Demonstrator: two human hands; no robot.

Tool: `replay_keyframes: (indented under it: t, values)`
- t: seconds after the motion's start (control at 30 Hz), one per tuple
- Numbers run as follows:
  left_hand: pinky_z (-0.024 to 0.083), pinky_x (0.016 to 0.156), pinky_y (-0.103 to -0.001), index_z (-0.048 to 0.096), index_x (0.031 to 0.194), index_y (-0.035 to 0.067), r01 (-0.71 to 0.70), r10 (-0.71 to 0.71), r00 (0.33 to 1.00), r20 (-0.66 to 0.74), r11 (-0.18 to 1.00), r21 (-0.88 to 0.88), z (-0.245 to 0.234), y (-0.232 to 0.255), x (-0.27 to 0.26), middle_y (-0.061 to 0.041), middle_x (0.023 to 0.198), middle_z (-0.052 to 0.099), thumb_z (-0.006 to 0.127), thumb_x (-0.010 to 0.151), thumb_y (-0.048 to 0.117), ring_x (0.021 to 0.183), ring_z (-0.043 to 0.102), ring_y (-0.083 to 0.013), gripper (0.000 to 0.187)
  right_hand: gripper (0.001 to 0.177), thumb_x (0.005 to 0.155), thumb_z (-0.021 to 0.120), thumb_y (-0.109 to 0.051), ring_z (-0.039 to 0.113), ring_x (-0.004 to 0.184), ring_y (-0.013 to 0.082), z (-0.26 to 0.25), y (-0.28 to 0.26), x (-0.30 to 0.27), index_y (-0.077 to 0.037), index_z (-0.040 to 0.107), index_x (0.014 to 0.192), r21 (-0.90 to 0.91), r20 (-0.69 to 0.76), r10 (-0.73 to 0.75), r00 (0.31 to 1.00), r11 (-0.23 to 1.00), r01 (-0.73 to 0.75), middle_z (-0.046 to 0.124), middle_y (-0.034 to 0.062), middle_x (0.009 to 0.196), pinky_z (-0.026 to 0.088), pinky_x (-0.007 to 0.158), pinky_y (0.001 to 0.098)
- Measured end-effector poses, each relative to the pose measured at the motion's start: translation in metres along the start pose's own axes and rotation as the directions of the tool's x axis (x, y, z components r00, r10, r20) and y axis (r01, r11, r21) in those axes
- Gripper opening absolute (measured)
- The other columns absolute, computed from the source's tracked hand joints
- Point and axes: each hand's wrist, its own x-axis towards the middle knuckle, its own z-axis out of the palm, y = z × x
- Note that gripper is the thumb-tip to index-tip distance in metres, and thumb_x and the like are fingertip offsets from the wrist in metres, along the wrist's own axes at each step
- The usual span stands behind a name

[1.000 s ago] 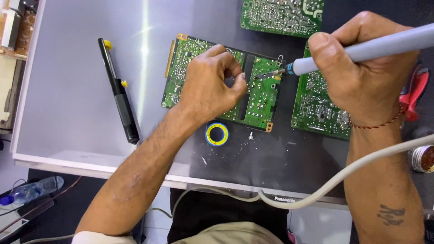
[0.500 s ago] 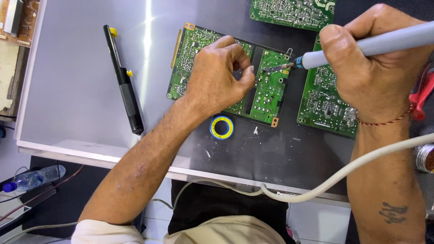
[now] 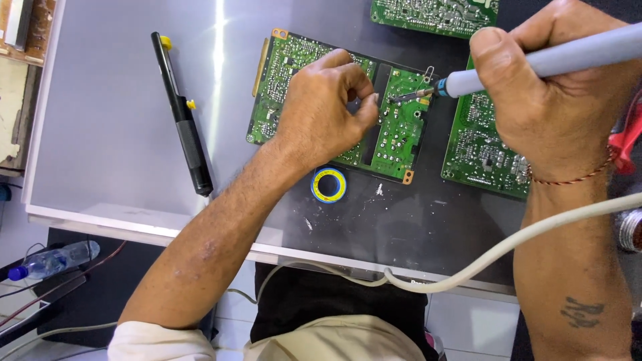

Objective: Soldering electronic components onto a printed circuit board using a soldering iron at a repair bench.

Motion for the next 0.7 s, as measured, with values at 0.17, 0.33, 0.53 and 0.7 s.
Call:
replay_keyframes:
  t: [0.17, 0.33, 0.53, 0.7]
  values:
    - [0.049, 0.06, -0.034, 0.061, 0.066, 0.013, -0.002, 0.001, 1.0, -0.019, 1.0, -0.018, 0.0, 0.0, 0.0, 0.002, 0.07, 0.056, 0.068, 0.074, 0.011, 0.062, 0.054, -0.014, 0.01, 0.039, 0.12, 0.079, 0.016, 0.042, 0.067, 0.0186, -0.003, -0.004, 0.001, 0.012, 0.058, 0.088, 0.055, 0.04, 0.018, 0.999, 0.998, -0.021, 0.05, 0.0134, 0.075, 0.028, 0.062, 0.0338]
    - [0.049, 0.058, -0.034, 0.061, 0.066, 0.013, 0.002, -0.003, 1.0, -0.008, 1.0, -0.015, -0.001, 0.002, 0.0, 0.002, 0.07, 0.056, 0.067, 0.074, 0.012, 0.062, 0.055, -0.0139, 0.011, 0.034, 0.121, 0.077, 0.011, 0.046, 0.066, 0.0188, -0.018, -0.021, 0.013, 0.014, 0.06, 0.092, 0.094, 0.237, -0.014, 0.971, 0.996, -0.009, 0.052, 0.0157, 0.077, 0.032, 0.058, 0.0292]
    - [0.049, 0.06, -0.035, 0.062, 0.067, 0.014, 0.04, -0.04, 0.999, -0.012, 0.999, 0.021, -0.001, 0.001, -0.001, 0.002, 0.073, 0.056, 0.067, 0.075, 0.013, 0.063, 0.055, -0.0149, 0.01, 0.027, 0.107, 0.075, -0.007, 0.051, 0.064, 0.0164, -0.02, -0.033, 0.018, 0.011, 0.06, 0.093, 0.12, 0.314, 0.008, 0.949, 0.992, -0.048, 0.06, 0.0147, 0.077, 0.036, 0.056, 0.0266]
    - [0.058, 0.079, -0.041, 0.068, 0.072, 0.013, 0.132, -0.141, 0.981, 0.13, 0.988, 0.077, 0.0, 0.005, 0.004, 0.0, 0.077, 0.062, 0.07, 0.081, 0.017, 0.075, 0.064, -0.0153, 0.01, 0.035, 0.114, 0.076, -0.004, 0.046, 0.063, 0.0163, -0.017, -0.025, 0.017, 0.004, 0.059, 0.085, -0.054, 0.194, 0.068, 0.979, 0.997, -0.058, 0.055, 0.0106, 0.075, 0.033, 0.056, 0.0311]
